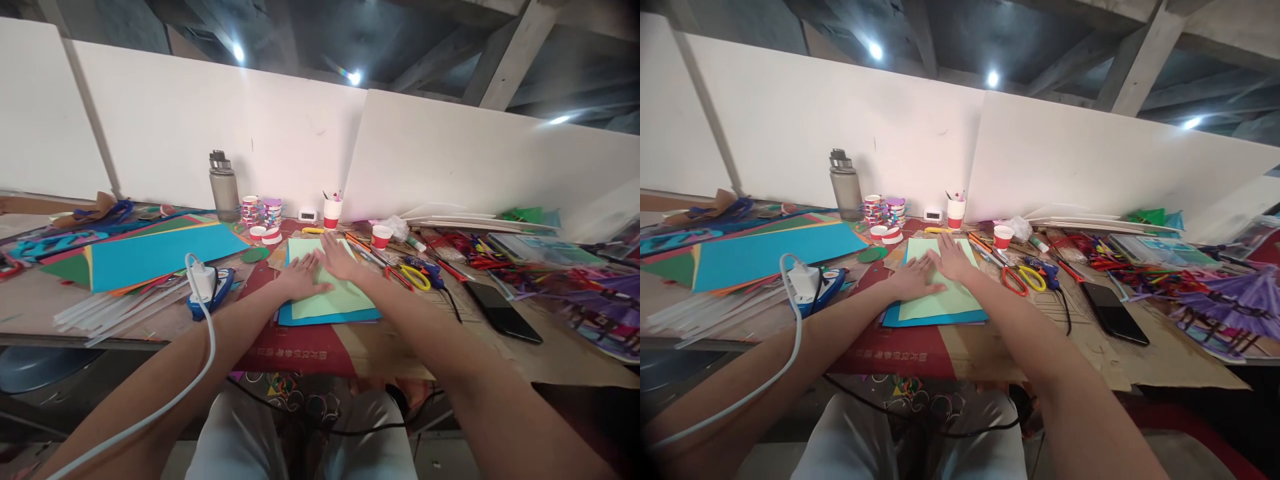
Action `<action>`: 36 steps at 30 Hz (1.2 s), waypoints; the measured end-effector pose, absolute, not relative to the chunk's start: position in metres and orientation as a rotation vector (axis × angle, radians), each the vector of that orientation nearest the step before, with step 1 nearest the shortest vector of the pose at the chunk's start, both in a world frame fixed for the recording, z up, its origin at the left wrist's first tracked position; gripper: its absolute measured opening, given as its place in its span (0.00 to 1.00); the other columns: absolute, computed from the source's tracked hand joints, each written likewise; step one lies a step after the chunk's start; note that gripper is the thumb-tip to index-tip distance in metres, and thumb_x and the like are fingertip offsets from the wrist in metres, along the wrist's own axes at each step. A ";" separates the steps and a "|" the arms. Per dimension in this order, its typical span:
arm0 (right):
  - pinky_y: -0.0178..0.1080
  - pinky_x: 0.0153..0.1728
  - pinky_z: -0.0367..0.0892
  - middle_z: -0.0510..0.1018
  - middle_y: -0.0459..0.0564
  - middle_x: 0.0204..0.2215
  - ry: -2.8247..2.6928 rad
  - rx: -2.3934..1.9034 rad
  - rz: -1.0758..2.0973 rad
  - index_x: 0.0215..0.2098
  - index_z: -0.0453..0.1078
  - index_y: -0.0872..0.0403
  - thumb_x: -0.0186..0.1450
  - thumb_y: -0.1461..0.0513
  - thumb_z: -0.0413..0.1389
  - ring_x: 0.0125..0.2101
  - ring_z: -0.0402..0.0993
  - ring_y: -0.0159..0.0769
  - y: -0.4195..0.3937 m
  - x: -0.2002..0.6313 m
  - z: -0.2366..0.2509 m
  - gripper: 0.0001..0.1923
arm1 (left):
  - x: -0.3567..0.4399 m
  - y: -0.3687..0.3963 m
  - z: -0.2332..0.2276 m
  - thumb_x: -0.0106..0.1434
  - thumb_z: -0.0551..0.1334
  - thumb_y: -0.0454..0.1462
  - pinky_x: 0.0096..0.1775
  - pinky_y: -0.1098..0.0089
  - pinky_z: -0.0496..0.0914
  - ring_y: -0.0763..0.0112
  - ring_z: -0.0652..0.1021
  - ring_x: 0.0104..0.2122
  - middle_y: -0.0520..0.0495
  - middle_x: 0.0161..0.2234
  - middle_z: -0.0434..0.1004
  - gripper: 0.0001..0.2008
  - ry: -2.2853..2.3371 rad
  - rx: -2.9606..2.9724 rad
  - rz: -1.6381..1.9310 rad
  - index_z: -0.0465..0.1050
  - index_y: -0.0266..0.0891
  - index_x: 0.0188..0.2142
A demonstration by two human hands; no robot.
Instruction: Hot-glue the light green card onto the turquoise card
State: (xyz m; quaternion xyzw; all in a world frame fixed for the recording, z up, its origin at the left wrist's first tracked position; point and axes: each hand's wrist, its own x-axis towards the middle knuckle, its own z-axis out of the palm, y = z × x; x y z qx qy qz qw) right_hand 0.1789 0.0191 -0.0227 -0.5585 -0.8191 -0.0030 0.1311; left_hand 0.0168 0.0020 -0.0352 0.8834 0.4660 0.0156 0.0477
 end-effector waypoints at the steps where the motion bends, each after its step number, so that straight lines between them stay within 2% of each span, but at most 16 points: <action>1: 0.52 0.62 0.38 0.41 0.60 0.67 -2.411 -1.649 0.044 0.68 0.39 0.63 0.68 0.45 0.25 0.66 0.33 0.45 0.021 0.174 -0.030 0.40 | 0.017 0.002 -0.036 0.57 0.41 0.65 0.63 0.57 0.39 0.57 0.42 0.66 0.35 0.67 0.37 0.52 1.433 2.698 0.054 0.40 0.27 0.67; 5: 0.53 0.62 0.36 0.39 0.58 0.67 -2.515 -1.704 0.141 0.68 0.41 0.62 0.68 0.45 0.28 0.66 0.32 0.44 0.022 0.173 -0.049 0.39 | 0.017 0.001 -0.037 0.57 0.40 0.65 0.63 0.56 0.38 0.57 0.41 0.66 0.34 0.67 0.37 0.51 1.463 2.711 0.043 0.43 0.25 0.66; 10: 0.49 0.63 0.38 0.37 0.59 0.67 -2.621 -1.607 0.147 0.68 0.38 0.64 0.69 0.46 0.30 0.66 0.31 0.42 0.013 0.208 -0.044 0.39 | 0.016 0.002 -0.037 0.57 0.41 0.65 0.63 0.56 0.41 0.56 0.44 0.66 0.33 0.66 0.41 0.51 1.442 2.709 0.067 0.46 0.26 0.65; 16: 0.49 0.63 0.39 0.41 0.59 0.67 -2.582 -1.701 0.070 0.68 0.41 0.63 0.69 0.46 0.30 0.66 0.36 0.43 -0.002 0.240 -0.047 0.38 | 0.015 0.003 -0.037 0.57 0.43 0.65 0.62 0.55 0.42 0.54 0.46 0.66 0.31 0.66 0.42 0.51 1.430 2.707 0.091 0.47 0.25 0.65; 22: 0.50 0.63 0.38 0.43 0.60 0.67 -2.525 -1.666 0.138 0.67 0.43 0.64 0.68 0.44 0.28 0.66 0.37 0.44 0.001 0.239 -0.048 0.41 | 0.014 0.001 -0.034 0.58 0.43 0.64 0.62 0.54 0.43 0.54 0.45 0.66 0.34 0.67 0.41 0.47 1.440 2.699 0.065 0.47 0.33 0.66; 25: 0.51 0.63 0.37 0.43 0.57 0.67 -2.346 -1.571 0.054 0.68 0.41 0.59 0.68 0.43 0.27 0.66 0.34 0.43 0.000 0.239 -0.041 0.40 | 0.015 -0.002 -0.028 0.60 0.42 0.63 0.62 0.54 0.45 0.54 0.49 0.65 0.35 0.66 0.46 0.44 1.427 2.741 0.087 0.52 0.35 0.65; 28: 0.53 0.63 0.36 0.42 0.57 0.67 -2.304 -1.475 -0.026 0.69 0.38 0.58 0.67 0.42 0.27 0.66 0.33 0.43 -0.003 0.234 -0.041 0.40 | 0.016 0.001 -0.025 0.65 0.39 0.57 0.63 0.54 0.43 0.59 0.52 0.65 0.41 0.64 0.54 0.36 1.403 2.818 0.202 0.58 0.38 0.62; 30: 0.53 0.63 0.37 0.43 0.58 0.67 -2.462 -1.481 0.079 0.68 0.40 0.59 0.66 0.41 0.29 0.66 0.35 0.44 -0.004 0.230 -0.045 0.42 | 0.016 0.004 -0.027 0.68 0.37 0.53 0.63 0.54 0.42 0.61 0.51 0.65 0.42 0.65 0.52 0.34 1.459 2.822 0.211 0.57 0.36 0.63; 32: 0.51 0.63 0.38 0.44 0.59 0.67 -2.579 -1.501 0.199 0.68 0.42 0.60 0.66 0.40 0.31 0.66 0.36 0.45 -0.004 0.228 -0.049 0.43 | 0.017 0.008 -0.030 0.67 0.38 0.54 0.63 0.53 0.43 0.60 0.49 0.65 0.42 0.66 0.47 0.35 1.491 2.779 0.111 0.52 0.35 0.64; 36: 0.51 0.64 0.33 0.41 0.58 0.67 -2.466 -1.472 0.239 0.68 0.40 0.59 0.66 0.40 0.34 0.66 0.33 0.43 -0.008 0.230 -0.042 0.43 | 0.017 0.010 -0.034 0.66 0.39 0.56 0.62 0.52 0.43 0.61 0.47 0.66 0.41 0.67 0.43 0.37 1.461 2.720 0.018 0.47 0.36 0.66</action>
